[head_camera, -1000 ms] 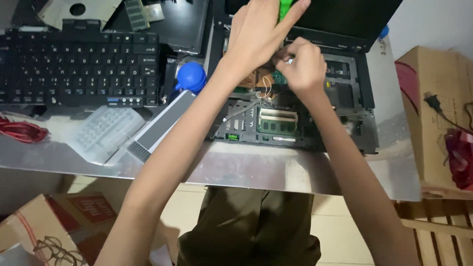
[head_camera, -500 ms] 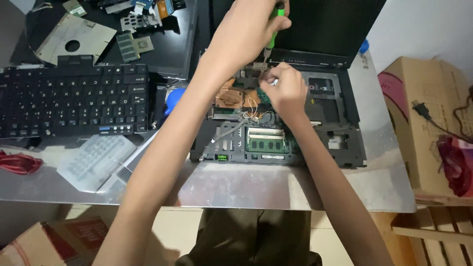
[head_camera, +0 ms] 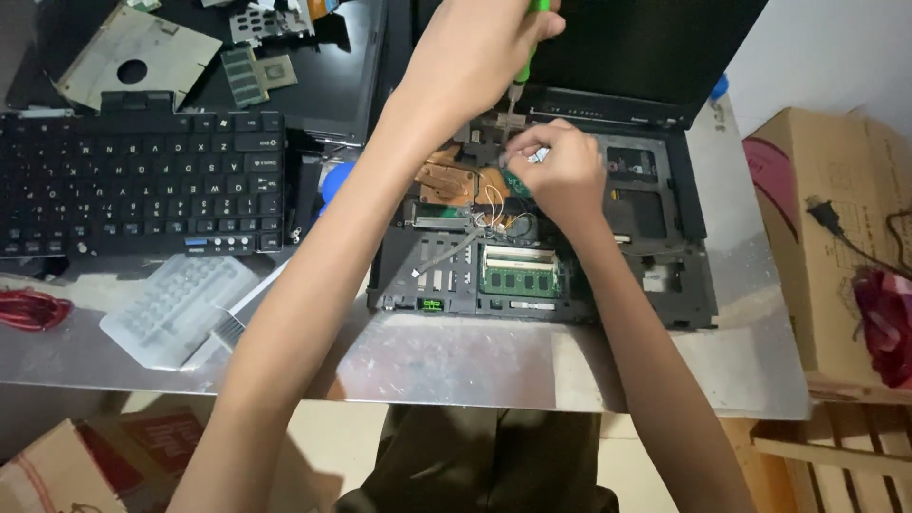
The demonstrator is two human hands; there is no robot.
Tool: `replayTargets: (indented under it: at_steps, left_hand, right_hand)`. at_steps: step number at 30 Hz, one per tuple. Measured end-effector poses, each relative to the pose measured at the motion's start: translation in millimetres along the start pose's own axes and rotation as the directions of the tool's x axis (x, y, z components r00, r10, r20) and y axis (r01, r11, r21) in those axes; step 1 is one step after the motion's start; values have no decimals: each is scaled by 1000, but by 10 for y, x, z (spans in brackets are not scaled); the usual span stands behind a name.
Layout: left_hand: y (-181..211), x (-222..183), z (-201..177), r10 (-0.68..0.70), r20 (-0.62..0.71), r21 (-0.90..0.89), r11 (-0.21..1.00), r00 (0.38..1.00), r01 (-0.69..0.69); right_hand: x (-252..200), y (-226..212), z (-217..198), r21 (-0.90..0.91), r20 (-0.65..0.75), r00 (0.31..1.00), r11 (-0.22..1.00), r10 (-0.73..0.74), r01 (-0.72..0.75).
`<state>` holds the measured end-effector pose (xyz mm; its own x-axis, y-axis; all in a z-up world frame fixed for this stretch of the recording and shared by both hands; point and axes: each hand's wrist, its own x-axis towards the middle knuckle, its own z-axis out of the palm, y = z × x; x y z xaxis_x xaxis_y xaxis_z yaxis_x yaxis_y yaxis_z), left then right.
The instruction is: Installing a Wi-Fi card into a laptop motherboard, connecting antenna cables, and securing it with a screwdriver.
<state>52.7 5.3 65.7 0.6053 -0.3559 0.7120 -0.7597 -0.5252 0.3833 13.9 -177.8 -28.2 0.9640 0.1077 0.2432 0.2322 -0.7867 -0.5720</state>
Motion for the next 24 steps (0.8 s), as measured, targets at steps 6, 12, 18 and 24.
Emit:
replayTargets:
  at_steps: [6,12,18,24]
  left_hand:
    - [20,48,-114,37,-110,35,999,993,-33]
    - [21,64,-137,-61,-85,76,995,995,68]
    - [109,75,-331,-28,-113,81,996,993,37]
    - [300,-70,-573,-46,-114,-4,999,992,46]
  right_hand:
    - [28,63,133,10,-66,996,999,51,-50]
    - [28,-18,106,-25,6,987,987,159,-159]
    - [42,64,219,-78,-48,995,992,92,-96]
    - [1,0,102,-48,23,993,992,115,-114]
